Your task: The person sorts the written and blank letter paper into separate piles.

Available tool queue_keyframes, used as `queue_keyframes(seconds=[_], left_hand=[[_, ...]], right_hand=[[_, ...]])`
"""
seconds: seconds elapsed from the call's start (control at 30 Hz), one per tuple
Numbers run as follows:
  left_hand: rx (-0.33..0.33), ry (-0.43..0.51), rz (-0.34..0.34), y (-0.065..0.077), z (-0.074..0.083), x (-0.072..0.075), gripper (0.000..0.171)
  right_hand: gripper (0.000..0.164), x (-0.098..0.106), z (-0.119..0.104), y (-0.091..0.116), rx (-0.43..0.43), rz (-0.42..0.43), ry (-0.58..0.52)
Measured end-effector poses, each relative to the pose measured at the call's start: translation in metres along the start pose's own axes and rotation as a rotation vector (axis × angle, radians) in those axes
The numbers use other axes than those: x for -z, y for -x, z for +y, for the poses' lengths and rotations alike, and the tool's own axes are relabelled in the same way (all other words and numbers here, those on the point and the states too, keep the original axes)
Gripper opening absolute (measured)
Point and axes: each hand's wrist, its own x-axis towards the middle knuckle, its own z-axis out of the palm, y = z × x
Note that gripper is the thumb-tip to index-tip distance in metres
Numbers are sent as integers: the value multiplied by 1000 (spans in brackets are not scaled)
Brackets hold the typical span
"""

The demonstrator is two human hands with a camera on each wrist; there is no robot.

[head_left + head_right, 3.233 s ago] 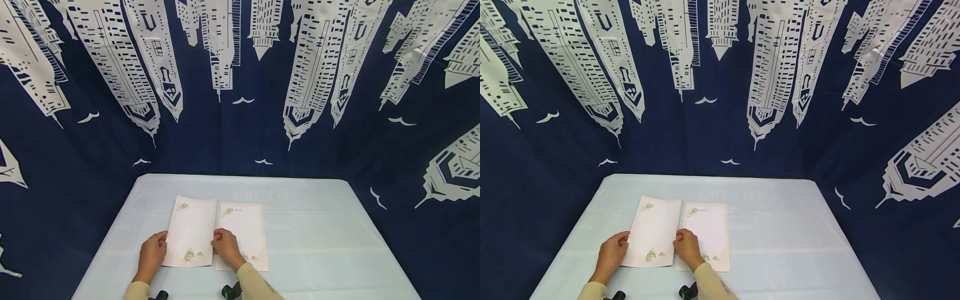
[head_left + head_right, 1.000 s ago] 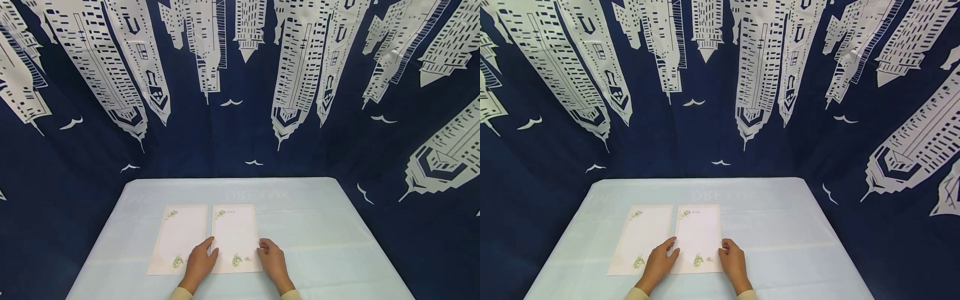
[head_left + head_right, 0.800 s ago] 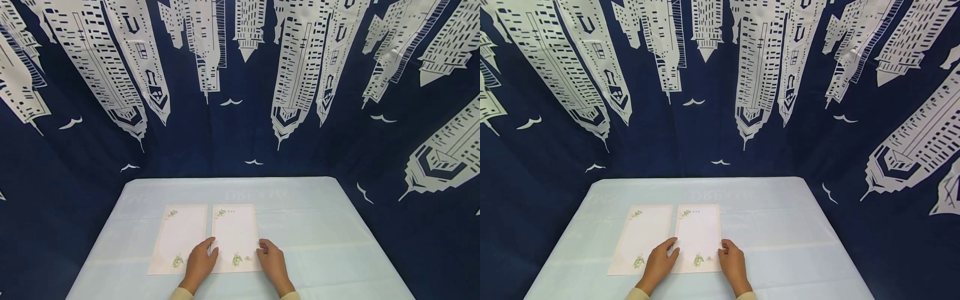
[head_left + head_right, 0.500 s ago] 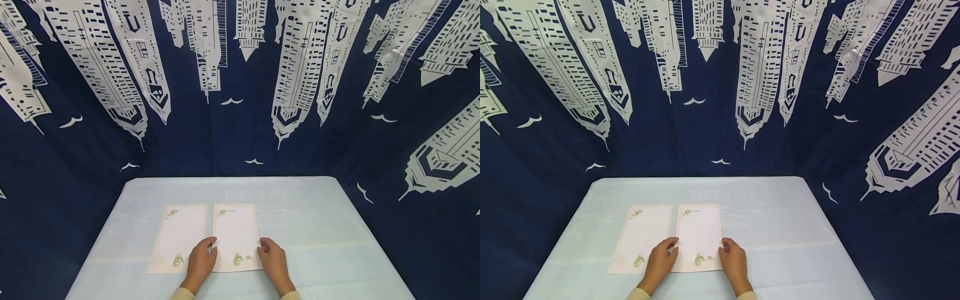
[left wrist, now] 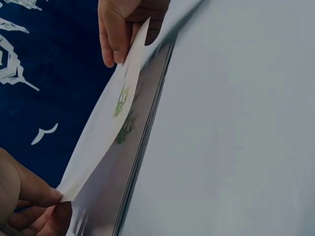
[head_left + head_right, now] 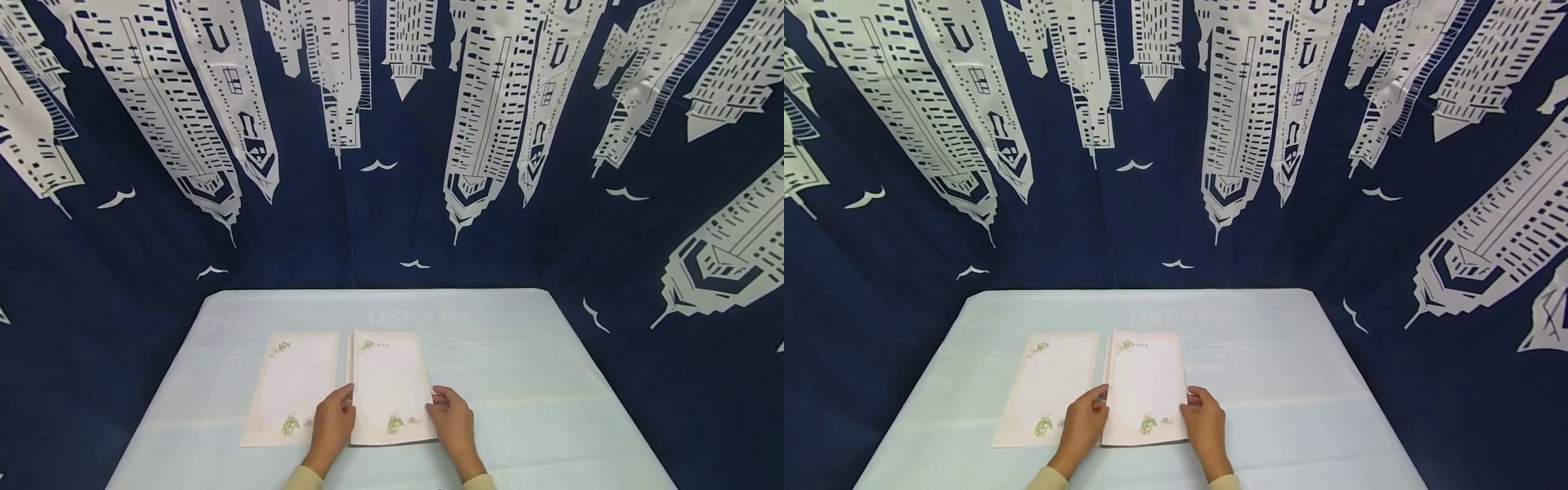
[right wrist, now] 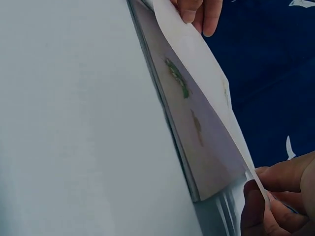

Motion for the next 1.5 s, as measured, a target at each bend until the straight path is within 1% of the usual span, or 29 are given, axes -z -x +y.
queue_keyframes(seconds=[0.1,0.2,0.37,0.53,0.73,0.9,1.07,1.17,1.33,1.4,1.5], left_hand=[[-25,-7,-8,-1,4,-5,39],[-65,2,-30,-3,8,-10,40],[-111,41,-49,-7,15,-20,38],[-117,78,-67,-12,28,-38,39],[-123,130,-87,-21,49,-67,39],[-137,139,-86,-23,56,-85,40],[-155,140,-80,-22,59,-96,39],[-163,159,-79,-20,60,-102,38],[-131,189,-91,-16,65,-112,36],[-113,195,-98,-15,66,-116,32],[-103,186,-96,-14,67,-120,30]], right_hand=[[35,5,-1,-1,-22,21,-3],[34,10,-1,-2,-29,39,13],[28,20,1,-6,-33,56,44],[27,38,8,-12,-46,92,66],[27,60,16,-20,-49,161,122],[28,74,22,-25,-58,187,146],[28,83,30,-28,-81,205,156],[29,87,36,-30,-93,207,159],[28,94,42,-33,-104,215,172],[28,96,44,-35,-111,217,179],[28,97,45,-38,-124,214,189]])
